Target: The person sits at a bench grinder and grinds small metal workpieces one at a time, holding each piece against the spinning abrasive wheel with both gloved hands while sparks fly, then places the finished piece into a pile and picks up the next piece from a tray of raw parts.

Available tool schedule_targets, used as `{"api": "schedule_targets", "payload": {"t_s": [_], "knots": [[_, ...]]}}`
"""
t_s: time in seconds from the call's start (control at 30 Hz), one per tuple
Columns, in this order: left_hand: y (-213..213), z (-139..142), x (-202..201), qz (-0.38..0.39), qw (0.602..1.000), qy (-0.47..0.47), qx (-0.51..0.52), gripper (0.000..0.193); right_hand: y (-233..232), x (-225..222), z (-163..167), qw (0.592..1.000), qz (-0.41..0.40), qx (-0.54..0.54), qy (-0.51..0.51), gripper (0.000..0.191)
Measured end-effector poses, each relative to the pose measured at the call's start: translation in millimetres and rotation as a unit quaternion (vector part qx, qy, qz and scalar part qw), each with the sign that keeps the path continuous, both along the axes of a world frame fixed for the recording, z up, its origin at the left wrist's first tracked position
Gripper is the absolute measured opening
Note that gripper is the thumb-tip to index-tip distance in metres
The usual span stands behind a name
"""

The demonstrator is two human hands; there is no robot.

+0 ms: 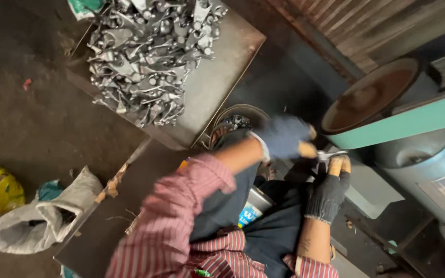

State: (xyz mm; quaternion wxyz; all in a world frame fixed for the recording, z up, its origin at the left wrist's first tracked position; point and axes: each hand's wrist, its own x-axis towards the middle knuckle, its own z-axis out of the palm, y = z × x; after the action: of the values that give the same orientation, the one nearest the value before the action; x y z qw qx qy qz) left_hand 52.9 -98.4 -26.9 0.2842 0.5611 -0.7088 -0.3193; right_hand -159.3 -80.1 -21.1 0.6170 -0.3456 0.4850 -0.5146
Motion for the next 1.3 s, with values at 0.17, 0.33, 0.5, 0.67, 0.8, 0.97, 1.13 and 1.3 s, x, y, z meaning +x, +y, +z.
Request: {"api": "schedule_targets", "payload": {"t_s": [0.17, 0.33, 0.5, 0.67, 0.8, 0.97, 1.13, 1.3], "knots": [[12.4, -6.2, 204.1, 0.454, 0.785, -0.406, -0.114, 0.029, 21.2, 18.0, 36.9, 0.92, 0.155, 0.041, 0.357, 0.039], [19.8, 2.8, 286.4, 0.319, 0.862, -0.393, -0.04, 0.023, 30.1, 52.4, 33.9, 0.814, 0.355, -0.095, 0.45, 0.046], [64.0, 38.1, 160.6, 0.367, 0.882, 0.01, -0.296, 0.053, 44.0, 58.8, 14.7, 0.835, 0.396, -0.05, 0.378, 0.049], [115.5, 50.2, -10.2, 0.222, 0.861, 0.456, 0.036, 0.054, 63.2, 37.6, 5.1, 0.984, 0.128, -0.07, 0.106, 0.048], [141.1, 59.7, -50.3, 0.079, 0.974, 0.201, 0.072, 0.058, 64.5, -6.4, 16.4, 0.986, 0.104, 0.128, -0.011, 0.038], [116.8, 86.5, -56.2, 0.018, 0.978, -0.128, 0.163, 0.044, 51.2, -32.8, 25.2, 0.954, 0.238, 0.175, 0.046, 0.043], [59.9, 68.5, -56.9, 0.067, 0.987, 0.124, 0.077, 0.043, 11.6, -20.7, 8.9, 0.953, 0.195, 0.146, -0.18, 0.036], [6.7, -0.4, -103.9, 0.188, 0.977, -0.032, 0.091, 0.041, -32.9, 11.9, -28.4, 0.892, 0.011, 0.228, -0.391, 0.029]]}}
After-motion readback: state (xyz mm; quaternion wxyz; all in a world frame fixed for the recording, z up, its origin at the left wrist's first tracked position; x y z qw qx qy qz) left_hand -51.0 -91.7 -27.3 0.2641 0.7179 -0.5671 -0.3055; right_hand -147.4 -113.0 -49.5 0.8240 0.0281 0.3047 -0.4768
